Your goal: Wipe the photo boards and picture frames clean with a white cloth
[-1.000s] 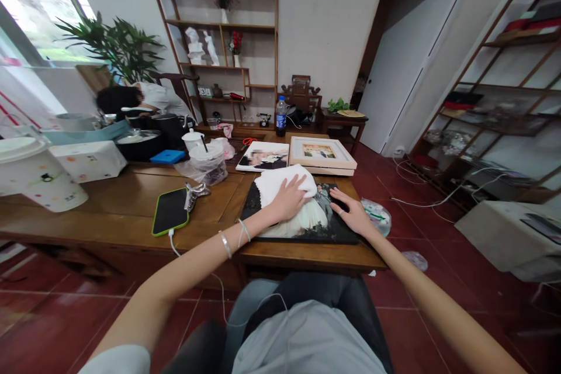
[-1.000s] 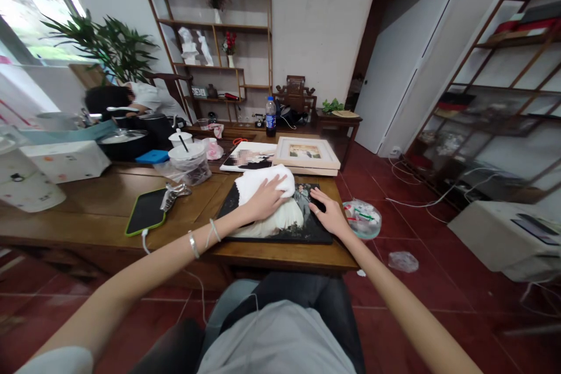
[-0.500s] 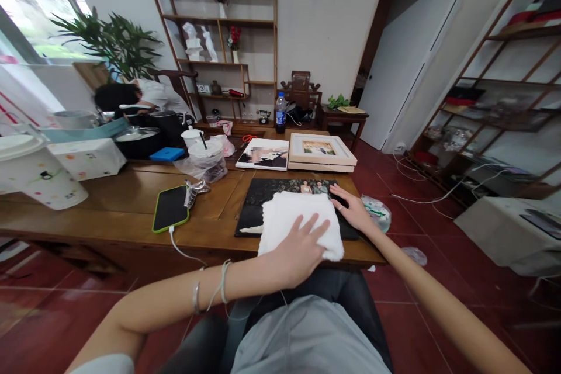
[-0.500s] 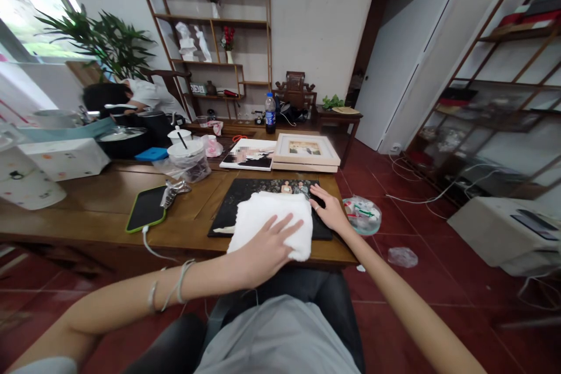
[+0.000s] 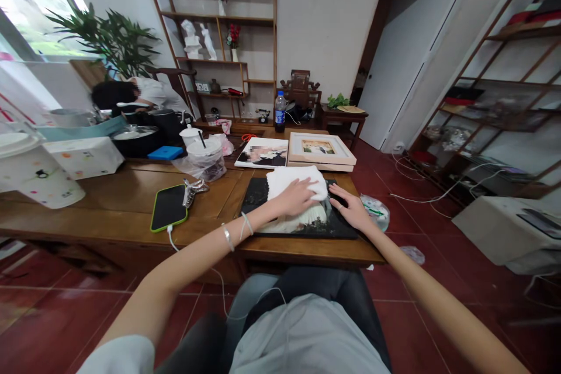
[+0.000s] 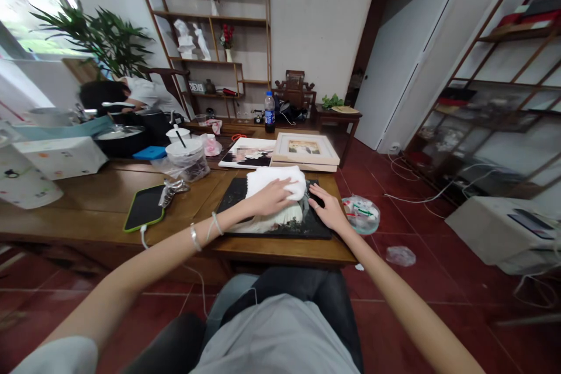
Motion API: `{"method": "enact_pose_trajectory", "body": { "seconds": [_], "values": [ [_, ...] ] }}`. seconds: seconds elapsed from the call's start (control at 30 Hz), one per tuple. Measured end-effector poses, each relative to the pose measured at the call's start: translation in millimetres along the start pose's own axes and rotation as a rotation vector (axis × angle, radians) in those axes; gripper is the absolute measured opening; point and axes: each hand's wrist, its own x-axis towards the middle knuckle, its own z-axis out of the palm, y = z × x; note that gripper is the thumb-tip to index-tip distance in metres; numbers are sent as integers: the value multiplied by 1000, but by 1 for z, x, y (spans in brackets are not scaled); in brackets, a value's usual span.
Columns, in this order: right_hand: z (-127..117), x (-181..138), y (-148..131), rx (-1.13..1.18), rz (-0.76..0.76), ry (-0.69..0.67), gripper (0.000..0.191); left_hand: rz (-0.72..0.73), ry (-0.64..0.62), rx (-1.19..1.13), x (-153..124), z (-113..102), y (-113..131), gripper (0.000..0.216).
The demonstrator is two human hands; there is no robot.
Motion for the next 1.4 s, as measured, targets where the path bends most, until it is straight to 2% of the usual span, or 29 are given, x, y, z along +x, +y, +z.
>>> {"method": "enact_pose_trajectory", "body": {
  "seconds": [0.07, 0.17, 0.3, 0.4, 0.5, 0.67, 0.8, 0.87, 0.97, 1.03, 1.13, 1.2, 1.27, 1.33, 1.4],
  "values": [
    [0, 0, 1, 0, 2, 1, 38, 16, 24, -66, 20, 1, -7, 39],
    [0, 0, 3, -8, 16, 36, 42, 28, 59, -141, 42, 4, -4, 40],
    [1, 0, 8, 18, 1, 141, 46, -39, 69, -15, 48, 12, 15, 38],
    [2, 0, 12, 50, -21, 147, 43, -85, 50, 106, 32, 15, 38, 37],
    [2, 1, 12, 75, -17, 128, 40, -76, 36, 172, 3, 13, 66, 34],
    [-2, 1, 1, 142, 11, 111, 35, 97, -35, 193, -51, 6, 109, 27],
    [-5, 1, -6, 126, -15, 56, 32, 195, -64, 144, -80, 0, 119, 25],
    [-4, 0, -7, 87, -17, 33, 30, 157, -55, 128, -87, -3, 112, 25],
    [-3, -1, -5, 42, -14, 24, 29, -10, -38, 124, -86, -8, 85, 29],
    [-2, -1, -4, 29, -11, 24, 29, -132, -19, 125, -79, -9, 56, 31],
    [-2, -1, -3, 26, -12, 30, 28, -218, 23, 89, -69, -10, 5, 35],
    [-2, -1, -4, 26, -16, 29, 28, -253, 50, 72, -64, -10, -27, 40],
    [-3, -1, -4, 27, -19, 24, 28, -244, 21, 49, -63, -12, -51, 40],
    [-2, -1, -5, 34, -20, 23, 28, -227, -16, 25, -65, -13, -65, 37],
    [-2, -1, -6, 43, -17, 30, 28, -206, -45, 17, -68, -15, -68, 33]
  ]
}}
